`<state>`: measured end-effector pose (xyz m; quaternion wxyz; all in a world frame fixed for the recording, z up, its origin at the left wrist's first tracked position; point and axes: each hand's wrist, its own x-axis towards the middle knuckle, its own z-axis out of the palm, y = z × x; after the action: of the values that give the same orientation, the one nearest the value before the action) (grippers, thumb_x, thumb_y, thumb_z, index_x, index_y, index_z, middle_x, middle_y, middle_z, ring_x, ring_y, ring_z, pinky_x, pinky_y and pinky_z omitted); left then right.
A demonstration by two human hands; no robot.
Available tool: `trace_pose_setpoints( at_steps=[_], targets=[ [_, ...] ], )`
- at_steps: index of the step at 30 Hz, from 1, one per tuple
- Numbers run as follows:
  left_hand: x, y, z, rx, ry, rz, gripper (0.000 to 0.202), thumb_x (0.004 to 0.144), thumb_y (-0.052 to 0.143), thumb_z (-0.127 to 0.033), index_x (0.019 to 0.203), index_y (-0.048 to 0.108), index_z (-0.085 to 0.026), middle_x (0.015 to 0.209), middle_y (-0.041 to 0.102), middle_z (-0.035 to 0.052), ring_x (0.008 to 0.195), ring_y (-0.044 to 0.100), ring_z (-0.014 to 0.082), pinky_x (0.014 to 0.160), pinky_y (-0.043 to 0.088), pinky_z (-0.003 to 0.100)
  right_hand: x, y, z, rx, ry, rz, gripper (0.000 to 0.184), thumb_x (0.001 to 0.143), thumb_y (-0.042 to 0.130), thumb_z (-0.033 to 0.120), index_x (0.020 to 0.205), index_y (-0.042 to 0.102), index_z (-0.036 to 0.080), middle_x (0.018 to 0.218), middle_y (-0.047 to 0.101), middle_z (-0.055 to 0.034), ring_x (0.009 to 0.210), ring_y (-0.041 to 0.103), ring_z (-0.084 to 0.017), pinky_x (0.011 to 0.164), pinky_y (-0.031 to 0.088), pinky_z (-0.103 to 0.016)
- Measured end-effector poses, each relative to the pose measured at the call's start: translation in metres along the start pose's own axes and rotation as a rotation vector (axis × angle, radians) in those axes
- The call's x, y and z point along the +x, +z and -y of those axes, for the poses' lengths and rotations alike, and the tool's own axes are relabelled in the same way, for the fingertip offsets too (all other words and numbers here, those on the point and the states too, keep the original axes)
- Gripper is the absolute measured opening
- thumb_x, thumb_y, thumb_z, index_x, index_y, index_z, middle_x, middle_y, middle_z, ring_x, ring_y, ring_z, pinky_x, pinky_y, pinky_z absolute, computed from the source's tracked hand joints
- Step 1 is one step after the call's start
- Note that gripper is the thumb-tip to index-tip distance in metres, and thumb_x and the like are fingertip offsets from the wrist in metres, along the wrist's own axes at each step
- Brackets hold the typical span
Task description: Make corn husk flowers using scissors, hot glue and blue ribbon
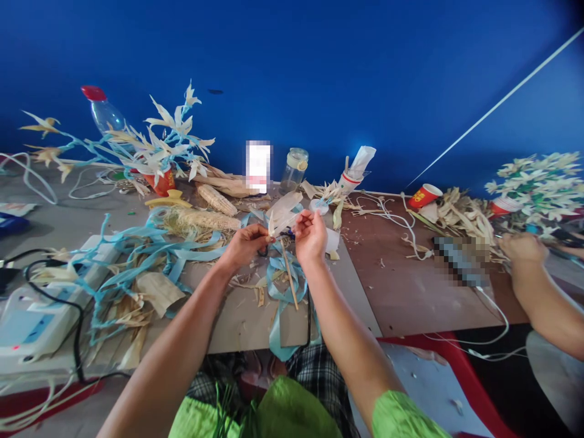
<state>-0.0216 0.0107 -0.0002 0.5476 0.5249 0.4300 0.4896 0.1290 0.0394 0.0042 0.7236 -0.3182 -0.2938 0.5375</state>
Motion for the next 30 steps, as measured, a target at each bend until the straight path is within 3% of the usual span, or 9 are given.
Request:
trace_pose_setpoints(
  at_steps=[4,7,16,23,30],
  targets=[
    [0.0,-0.001,-0.001,-0.031,0.024,-0.051,0.027,0.059,0.076,-0.035,0.066,0.061,-0.014,0.056,0.055,-0.002,0.047,0.043,0.0064,0.047,0.031,0.021,-0.006,0.002,-0.004,-0.105,0.039,0.147,0.031,0.072,0.062,0.05,0.073,0.057,0.019,0.064,0.054,0.0038,0.046,0.041,-0.006,0.048,0.036,-0.024],
    [0.001,-0.001,-0.001,-0.053,0.034,-0.061,0.028,0.058,0.077,-0.036,0.066,0.061,-0.014,0.056,0.056,-0.0018,0.047,0.043,0.0066,0.047,0.032,0.021,-0.009,0.002,-0.008,-0.219,0.034,0.205,0.026,0.071,0.066,0.044,0.072,0.059,0.019,0.056,0.05,0.0055,0.047,0.039,-0.007,0.049,0.032,-0.023],
    [0.001,-0.001,0.0,-0.014,0.018,-0.02,0.028,0.059,0.076,-0.036,0.067,0.061,-0.014,0.056,0.055,-0.0019,0.048,0.043,0.0066,0.048,0.033,0.021,-0.006,0.001,-0.01,-0.289,0.026,0.158,0.029,0.068,0.069,0.041,0.06,0.052,0.019,0.05,0.045,0.0072,0.046,0.033,-0.007,0.048,0.027,-0.023],
    [0.003,-0.007,0.002,-0.031,0.031,-0.078,0.025,0.063,0.072,-0.035,0.07,0.06,-0.014,0.06,0.06,-0.0012,0.048,0.045,0.0067,0.048,0.034,0.021,-0.001,-0.002,-0.011,-0.247,-0.02,0.078,0.029,0.066,0.069,0.041,0.061,0.052,0.018,0.054,0.05,0.0069,0.046,0.035,-0.005,0.049,0.031,-0.022],
    [0.002,-0.007,-0.002,-0.069,0.038,-0.065,0.024,0.062,0.072,-0.032,0.074,0.06,-0.014,0.059,0.056,-0.0035,0.049,0.046,0.007,0.05,0.036,0.021,-0.004,-0.006,-0.014,-0.476,-0.011,0.216,0.03,0.07,0.065,0.04,0.056,0.05,0.018,0.049,0.041,0.0078,0.046,0.032,-0.006,0.046,0.024,-0.021]
  ],
)
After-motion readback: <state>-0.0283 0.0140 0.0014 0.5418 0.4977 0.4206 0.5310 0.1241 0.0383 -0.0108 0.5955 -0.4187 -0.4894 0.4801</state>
